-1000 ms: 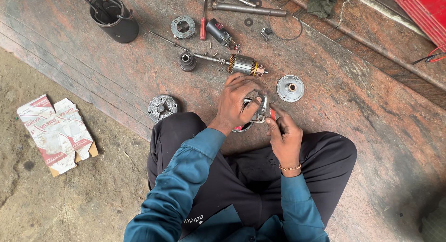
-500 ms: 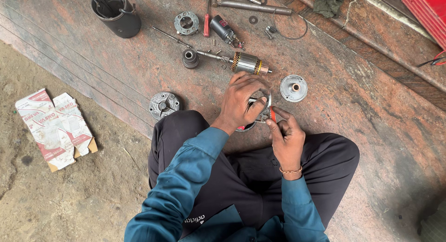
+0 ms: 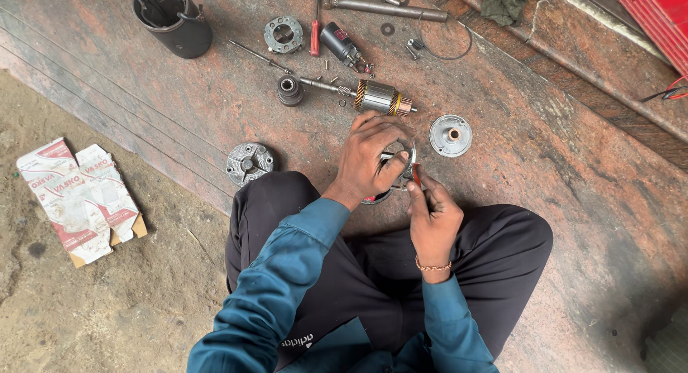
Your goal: The person sits on the ground repairing a starter motor, using a screwdriver to work on the brush holder and end cap of the housing. They hold the housing between their legs, fit components together, and handle the armature, drive gear, and end plates laid out on the step beside them.
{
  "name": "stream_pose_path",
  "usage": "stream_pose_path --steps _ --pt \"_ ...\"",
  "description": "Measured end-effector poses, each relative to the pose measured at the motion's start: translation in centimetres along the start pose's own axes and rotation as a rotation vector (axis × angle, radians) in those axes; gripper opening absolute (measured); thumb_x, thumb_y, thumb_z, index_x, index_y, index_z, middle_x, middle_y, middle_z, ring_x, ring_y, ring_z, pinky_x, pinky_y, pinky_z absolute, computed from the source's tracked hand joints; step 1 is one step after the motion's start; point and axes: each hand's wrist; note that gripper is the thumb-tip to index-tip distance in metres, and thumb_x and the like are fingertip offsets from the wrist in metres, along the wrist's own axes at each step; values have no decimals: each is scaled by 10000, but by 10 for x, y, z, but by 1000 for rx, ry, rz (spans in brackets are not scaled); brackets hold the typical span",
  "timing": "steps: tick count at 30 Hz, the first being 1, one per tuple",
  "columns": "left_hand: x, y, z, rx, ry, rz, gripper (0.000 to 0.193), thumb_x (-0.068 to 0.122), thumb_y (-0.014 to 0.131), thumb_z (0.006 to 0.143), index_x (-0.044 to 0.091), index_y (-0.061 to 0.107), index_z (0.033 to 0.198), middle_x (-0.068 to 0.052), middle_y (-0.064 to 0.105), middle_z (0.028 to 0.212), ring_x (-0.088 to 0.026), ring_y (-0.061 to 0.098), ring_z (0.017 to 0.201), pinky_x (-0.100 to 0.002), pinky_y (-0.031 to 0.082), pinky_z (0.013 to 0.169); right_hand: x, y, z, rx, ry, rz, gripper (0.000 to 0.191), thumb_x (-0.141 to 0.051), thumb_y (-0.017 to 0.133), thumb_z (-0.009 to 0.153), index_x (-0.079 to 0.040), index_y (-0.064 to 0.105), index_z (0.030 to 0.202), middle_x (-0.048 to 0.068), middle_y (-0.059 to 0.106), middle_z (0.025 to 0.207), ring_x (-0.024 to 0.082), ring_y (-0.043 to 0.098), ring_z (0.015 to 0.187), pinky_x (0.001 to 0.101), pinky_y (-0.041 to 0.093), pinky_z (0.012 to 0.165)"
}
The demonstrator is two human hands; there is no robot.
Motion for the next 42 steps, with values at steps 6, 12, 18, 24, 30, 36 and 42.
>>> stream_pose_path --steps 6,12,18,24,30,36,42 --pt "2 -1 -1 -10 -30 -22 222 271 617 837 77 690 916 -84 760 1065 -284 688 1149 -455 400 1137 6 1 9 -14 29 123 321 -31 699 988 -8 695 1308 -55 615 788 -1 490 614 188 407 527" --pt "2 -2 0 12 -11 5 208 241 625 824 73 700 920 -78 765 1075 -290 684 1161 -452 394 1134 5 -1 3 -22 2 12 311 -40 717 982 -3 700 1291 -52 636 746 2 501 603 189 404 530" --pt "1 -4 0 -12 -11 -17 197 224 626 812 68 692 913 -82 771 1100 -284 697 1148 -440 414 1128 0 0 3 -10 -32 -50 335 -64 722 983 -13 687 1313 -62 506 629 -12 451 575 182 370 527" --pt "2 -4 -1 -7 -29 -16 181 224 625 807 78 690 892 -75 772 1070 -275 705 1131 -440 419 1126 -5 2 -2 -29 -25 -35 324 -66 705 996 -15 646 1311 -42 548 606 -6 490 554 185 379 514" --pt "2 -3 0 3 -9 -5 178 234 626 823 82 694 886 -77 768 1065 -276 696 1138 -447 409 1121 -10 7 1 -73 68 85 369 -68 655 1011 -38 550 1363 -37 598 650 8 536 547 191 412 470" --pt "1 -4 -1 -6 -15 5 167 234 616 835 88 688 872 -74 771 1074 -279 698 1144 -450 408 1127 -10 9 0 -61 63 52 435 -70 630 1011 -41 525 1432 -22 607 653 8 527 537 192 390 449" --pt "1 -2 0 -5 -21 10 182 245 612 836 88 697 875 -75 767 1041 -278 697 1137 -446 406 1117 -7 8 0 -65 107 84 409 -61 619 1013 -14 553 1414 -13 602 654 9 496 518 202 364 441"
Point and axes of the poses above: each hand's wrist, its own z-axis towards the middle knuckle, its own y-axis out of the palm, x = y × z
